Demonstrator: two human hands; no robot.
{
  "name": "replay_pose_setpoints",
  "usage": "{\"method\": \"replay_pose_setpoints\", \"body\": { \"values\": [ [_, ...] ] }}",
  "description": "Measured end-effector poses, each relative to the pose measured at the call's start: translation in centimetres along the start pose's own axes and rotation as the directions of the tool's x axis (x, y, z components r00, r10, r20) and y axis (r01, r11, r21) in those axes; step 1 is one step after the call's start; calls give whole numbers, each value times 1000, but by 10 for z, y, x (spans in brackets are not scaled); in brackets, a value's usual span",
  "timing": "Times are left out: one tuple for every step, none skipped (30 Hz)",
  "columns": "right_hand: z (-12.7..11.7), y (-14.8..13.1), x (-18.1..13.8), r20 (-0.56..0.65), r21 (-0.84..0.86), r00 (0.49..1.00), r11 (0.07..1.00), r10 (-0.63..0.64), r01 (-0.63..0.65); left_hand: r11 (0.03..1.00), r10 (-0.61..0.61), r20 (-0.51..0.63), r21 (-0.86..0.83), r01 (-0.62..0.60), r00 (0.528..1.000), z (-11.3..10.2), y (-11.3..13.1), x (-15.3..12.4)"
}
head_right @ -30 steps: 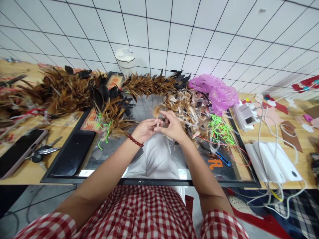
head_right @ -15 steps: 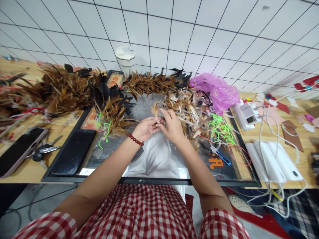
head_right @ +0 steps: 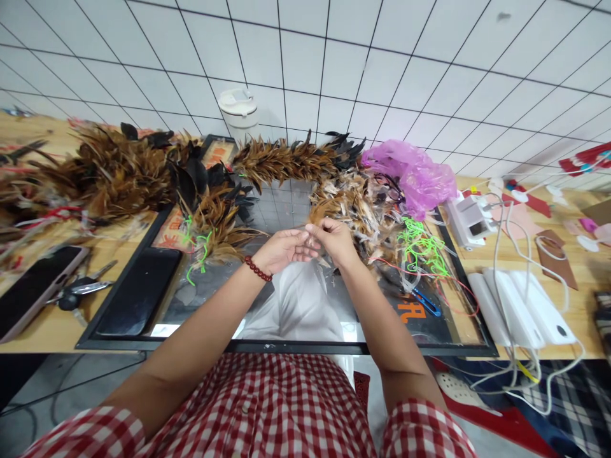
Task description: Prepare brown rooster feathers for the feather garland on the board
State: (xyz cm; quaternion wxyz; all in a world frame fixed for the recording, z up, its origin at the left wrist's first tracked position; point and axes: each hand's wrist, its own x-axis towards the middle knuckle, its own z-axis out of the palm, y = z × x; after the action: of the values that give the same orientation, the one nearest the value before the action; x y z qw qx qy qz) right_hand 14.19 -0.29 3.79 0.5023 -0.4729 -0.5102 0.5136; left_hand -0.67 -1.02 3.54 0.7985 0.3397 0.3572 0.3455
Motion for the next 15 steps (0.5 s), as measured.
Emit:
{"method": "replay_pose_setpoints", "body": {
  "values": [
    [0,1,0,-23,-31,999,999,-29,29,1000,17,-5,15,-16,1000,1,-1,0],
    [1,2,1,-37,-56,998,997,-50,48,999,39,-25,36,-38,999,3,-2,1],
    [1,3,1,-42,-76,997,995,-64,61,996,67,-57,59,-64,996,5,-3,1],
    [1,4,1,-40,-92,997,993,-73,69,993,96,-92,78,-89,991,6,-4,1],
    [1,5,2,-28,-103,996,992,-79,76,990,120,-124,89,-110,985,7,-5,2],
    [0,6,3,-21,-111,996,990,-88,85,988,138,-152,89,-126,979,8,-5,3],
    [-2,6,4,-25,-128,994,987,-104,100,988,148,-177,77,-136,973,8,-5,3],
    [-5,6,5,-44,-165,990,978,-137,128,988,152,-200,57,-143,968,7,-5,4],
    [-8,6,6,-67,-233,980,958,-188,167,988,153,-226,30,-150,962,6,-4,5],
    [-12,6,7,-81,-334,964,919,-252,212,987,155,-257,-3,-161,954,4,-3,5],
    [-17,5,7,-74,-454,946,855,-315,250,983,161,-293,-38,-179,943,2,-2,6],
    [-20,4,7,-41,-575,931,771,-364,276,977,170,-326,-69,-203,930,0,0,7],
    [-23,3,7,10,-679,921,674,-389,292,969,183,-356,-94,-230,916,-1,1,7],
    [-24,3,6,66,-758,917,578,-392,302,959,199,-380,-112,-259,903,-3,1,8],
    [-24,3,6,120,-815,918,491,-378,309,951,214,-400,-125,-285,891,-4,2,8]
  ]
}}
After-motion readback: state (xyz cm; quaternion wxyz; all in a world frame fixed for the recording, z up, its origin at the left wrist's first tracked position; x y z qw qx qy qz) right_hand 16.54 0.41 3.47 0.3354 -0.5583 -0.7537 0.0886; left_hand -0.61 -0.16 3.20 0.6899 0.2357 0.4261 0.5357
